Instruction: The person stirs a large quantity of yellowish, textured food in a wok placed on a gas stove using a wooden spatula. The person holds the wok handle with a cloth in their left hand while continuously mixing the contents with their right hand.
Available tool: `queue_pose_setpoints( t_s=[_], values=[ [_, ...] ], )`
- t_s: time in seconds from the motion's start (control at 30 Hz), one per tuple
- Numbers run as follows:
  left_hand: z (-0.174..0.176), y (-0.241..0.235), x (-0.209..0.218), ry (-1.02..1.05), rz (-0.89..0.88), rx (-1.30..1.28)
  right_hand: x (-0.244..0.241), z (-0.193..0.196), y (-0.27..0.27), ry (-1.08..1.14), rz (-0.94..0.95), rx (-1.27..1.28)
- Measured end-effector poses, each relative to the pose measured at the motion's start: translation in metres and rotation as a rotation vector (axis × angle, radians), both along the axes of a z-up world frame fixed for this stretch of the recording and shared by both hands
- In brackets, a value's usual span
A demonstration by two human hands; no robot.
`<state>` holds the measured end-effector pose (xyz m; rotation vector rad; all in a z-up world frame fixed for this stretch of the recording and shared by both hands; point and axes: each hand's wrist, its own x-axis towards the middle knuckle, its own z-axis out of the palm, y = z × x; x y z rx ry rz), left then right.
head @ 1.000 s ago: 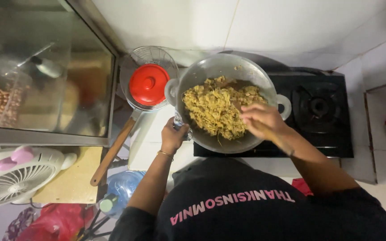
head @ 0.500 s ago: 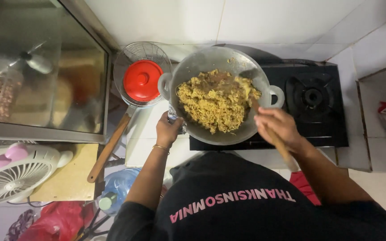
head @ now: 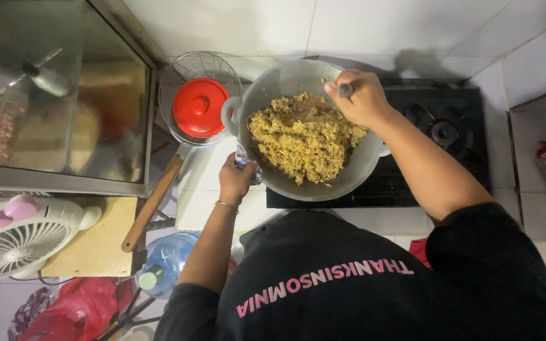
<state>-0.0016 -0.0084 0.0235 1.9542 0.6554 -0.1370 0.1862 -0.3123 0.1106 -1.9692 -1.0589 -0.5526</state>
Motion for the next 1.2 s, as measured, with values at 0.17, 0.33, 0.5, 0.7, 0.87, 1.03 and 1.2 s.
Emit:
queue_pose_setpoints(
  t_s=[0.17, 0.33, 0.5, 0.7, 0.87, 1.03, 1.2],
  values=[
    [-0.002, -0.001, 0.0, 0.012, 0.018, -0.008, 0.016, -0.011, 0.014, 0.01, 0.008, -0.096],
    [-0.009, 0.001, 0.0, 0.004, 0.02, -0.042, -0.017, 0.02, 0.028, 0.411, 0.013, -0.12],
    [-0.003, -0.001, 0.001, -0.006, 0.033, -0.07, 0.004, -0.057, 0.02, 0.279, -0.036, 0.01],
    [0.01, -0.006, -0.001, 0.002, 0.035, -0.131, 0.012, -0.087, 0.013, 0.257, -0.321, 0.213],
    [0.004, -0.002, 0.0, 0.005, 0.037, -0.159, 0.024, -0.135, 0.017, 0.31, -0.294, 0.475],
    [0.01, -0.004, -0.002, -0.007, -0.008, -0.123, 0.035, -0.148, 0.034, 0.609, -0.414, 0.949],
    [0.002, 0.004, 0.0, -0.002, -0.049, -0.056, 0.049, -0.123, 0.035, 0.65, -0.395, 1.29]
  ],
)
